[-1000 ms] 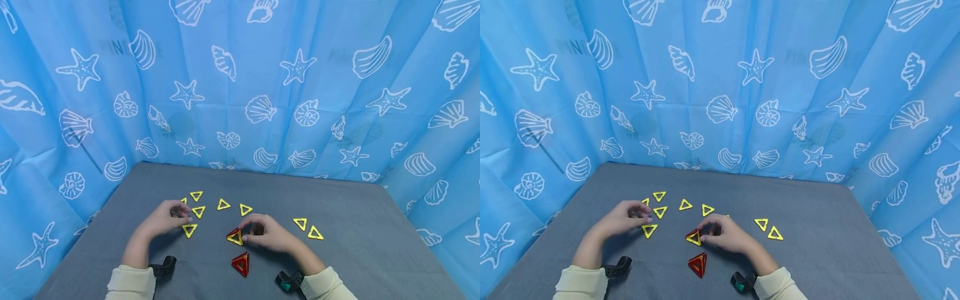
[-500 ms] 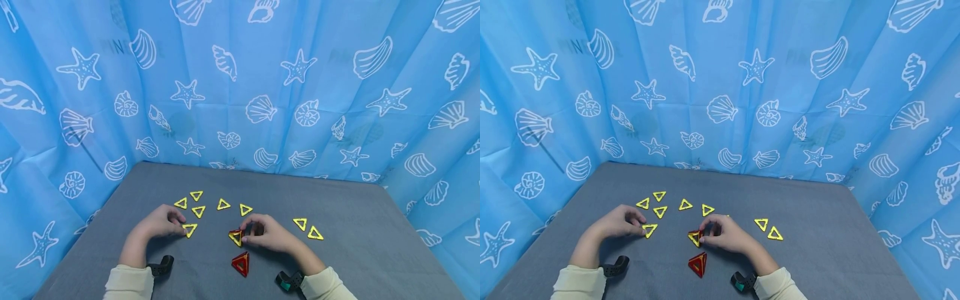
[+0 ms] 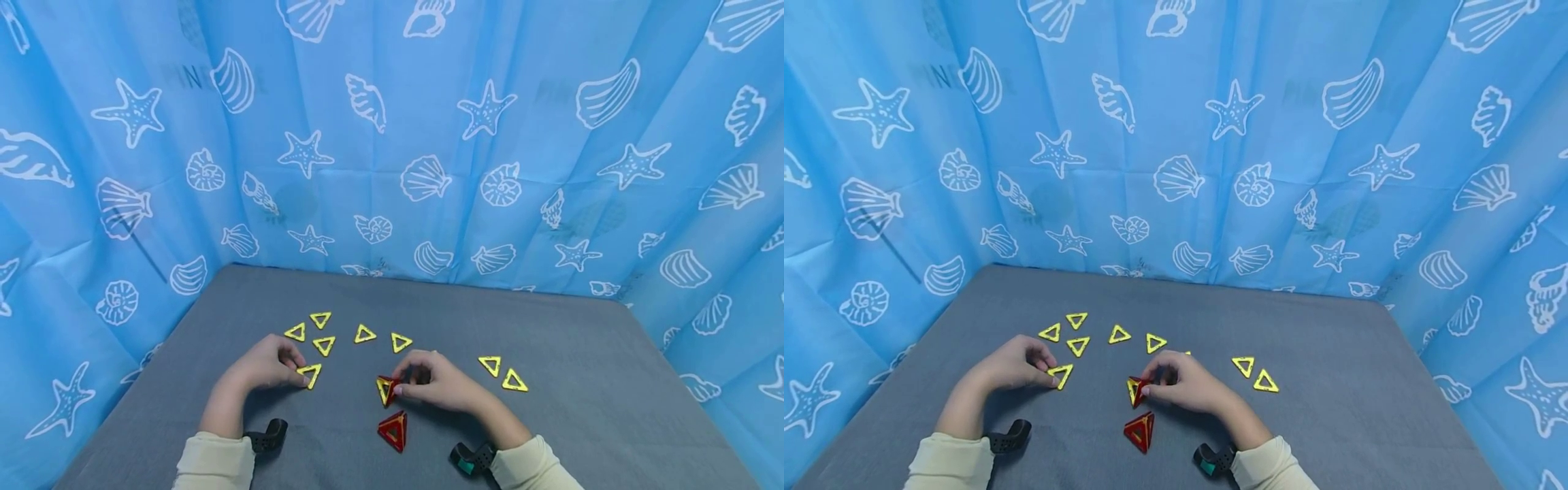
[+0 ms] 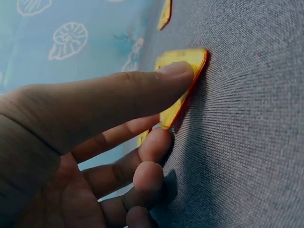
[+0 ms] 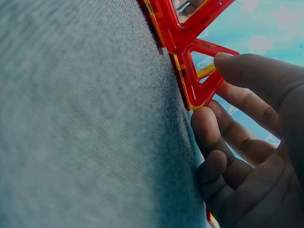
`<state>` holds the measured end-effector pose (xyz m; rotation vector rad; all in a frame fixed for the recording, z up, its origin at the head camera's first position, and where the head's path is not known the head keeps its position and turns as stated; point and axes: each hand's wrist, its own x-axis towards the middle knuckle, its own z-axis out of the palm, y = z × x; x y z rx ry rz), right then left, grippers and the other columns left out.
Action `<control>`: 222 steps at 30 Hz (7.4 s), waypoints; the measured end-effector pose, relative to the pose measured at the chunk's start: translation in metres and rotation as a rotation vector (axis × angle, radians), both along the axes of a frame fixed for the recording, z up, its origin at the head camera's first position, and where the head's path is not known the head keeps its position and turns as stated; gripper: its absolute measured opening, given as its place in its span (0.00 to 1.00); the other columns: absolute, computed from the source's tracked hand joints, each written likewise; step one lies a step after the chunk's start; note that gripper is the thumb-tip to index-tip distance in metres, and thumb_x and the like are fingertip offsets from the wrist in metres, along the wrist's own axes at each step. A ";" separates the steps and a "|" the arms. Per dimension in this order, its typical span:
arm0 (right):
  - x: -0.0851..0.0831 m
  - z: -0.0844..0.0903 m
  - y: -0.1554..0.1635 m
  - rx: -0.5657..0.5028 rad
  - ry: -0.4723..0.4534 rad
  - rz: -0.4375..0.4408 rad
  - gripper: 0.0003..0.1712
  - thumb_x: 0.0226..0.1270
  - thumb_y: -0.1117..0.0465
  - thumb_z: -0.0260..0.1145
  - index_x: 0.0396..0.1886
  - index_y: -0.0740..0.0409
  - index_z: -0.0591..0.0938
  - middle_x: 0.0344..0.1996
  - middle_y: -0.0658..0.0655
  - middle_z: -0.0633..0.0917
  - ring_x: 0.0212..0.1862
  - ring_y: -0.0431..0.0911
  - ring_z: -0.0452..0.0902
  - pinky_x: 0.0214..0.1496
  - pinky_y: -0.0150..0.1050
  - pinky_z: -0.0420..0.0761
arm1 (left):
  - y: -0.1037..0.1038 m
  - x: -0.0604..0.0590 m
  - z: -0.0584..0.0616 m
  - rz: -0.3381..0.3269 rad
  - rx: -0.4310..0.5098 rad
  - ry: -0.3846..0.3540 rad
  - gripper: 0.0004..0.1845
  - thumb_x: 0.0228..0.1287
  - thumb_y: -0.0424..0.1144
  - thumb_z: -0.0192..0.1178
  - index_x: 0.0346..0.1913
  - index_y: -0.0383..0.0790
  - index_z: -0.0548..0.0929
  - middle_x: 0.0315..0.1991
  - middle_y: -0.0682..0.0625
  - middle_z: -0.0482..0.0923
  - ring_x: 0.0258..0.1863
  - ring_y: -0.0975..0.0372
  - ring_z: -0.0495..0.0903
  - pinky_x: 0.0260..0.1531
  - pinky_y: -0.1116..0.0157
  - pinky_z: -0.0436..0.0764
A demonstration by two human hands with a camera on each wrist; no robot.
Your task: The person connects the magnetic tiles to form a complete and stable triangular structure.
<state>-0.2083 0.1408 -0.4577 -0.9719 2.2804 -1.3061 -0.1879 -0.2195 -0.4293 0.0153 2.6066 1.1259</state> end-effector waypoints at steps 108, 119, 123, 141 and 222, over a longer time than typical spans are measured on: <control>-0.001 -0.003 0.000 0.046 -0.023 -0.014 0.08 0.76 0.56 0.70 0.49 0.51 0.87 0.40 0.51 0.86 0.37 0.40 0.78 0.40 0.34 0.78 | 0.097 0.000 -0.008 -0.281 0.245 0.072 0.09 0.65 0.39 0.75 0.42 0.39 0.87 0.33 0.51 0.84 0.32 0.61 0.81 0.33 0.63 0.78; 0.000 -0.004 0.000 0.049 -0.024 -0.011 0.07 0.76 0.55 0.70 0.49 0.49 0.87 0.39 0.49 0.86 0.37 0.39 0.78 0.41 0.33 0.79 | 0.101 0.001 -0.007 -0.371 0.351 0.046 0.06 0.68 0.33 0.71 0.45 0.37 0.88 0.36 0.50 0.88 0.34 0.62 0.86 0.33 0.65 0.83; 0.000 -0.003 -0.001 0.054 -0.015 -0.007 0.06 0.76 0.55 0.71 0.48 0.49 0.87 0.39 0.48 0.86 0.36 0.38 0.78 0.40 0.33 0.79 | 0.103 0.002 -0.009 -0.375 0.346 0.079 0.05 0.67 0.33 0.71 0.43 0.38 0.88 0.35 0.51 0.88 0.34 0.61 0.86 0.32 0.65 0.83; 0.001 0.000 -0.001 0.022 -0.034 0.010 0.08 0.77 0.57 0.70 0.48 0.55 0.86 0.37 0.52 0.84 0.36 0.40 0.77 0.38 0.33 0.77 | 0.109 0.004 -0.008 -0.342 0.298 0.131 0.07 0.63 0.36 0.76 0.39 0.41 0.87 0.32 0.52 0.85 0.30 0.60 0.82 0.28 0.64 0.78; -0.030 0.040 0.135 0.084 0.074 -0.316 0.18 0.75 0.60 0.71 0.55 0.69 0.84 0.47 0.63 0.87 0.43 0.57 0.85 0.39 0.44 0.85 | 0.185 -0.019 0.007 -0.256 0.247 0.371 0.09 0.72 0.41 0.70 0.48 0.41 0.88 0.51 0.40 0.84 0.51 0.47 0.82 0.49 0.54 0.82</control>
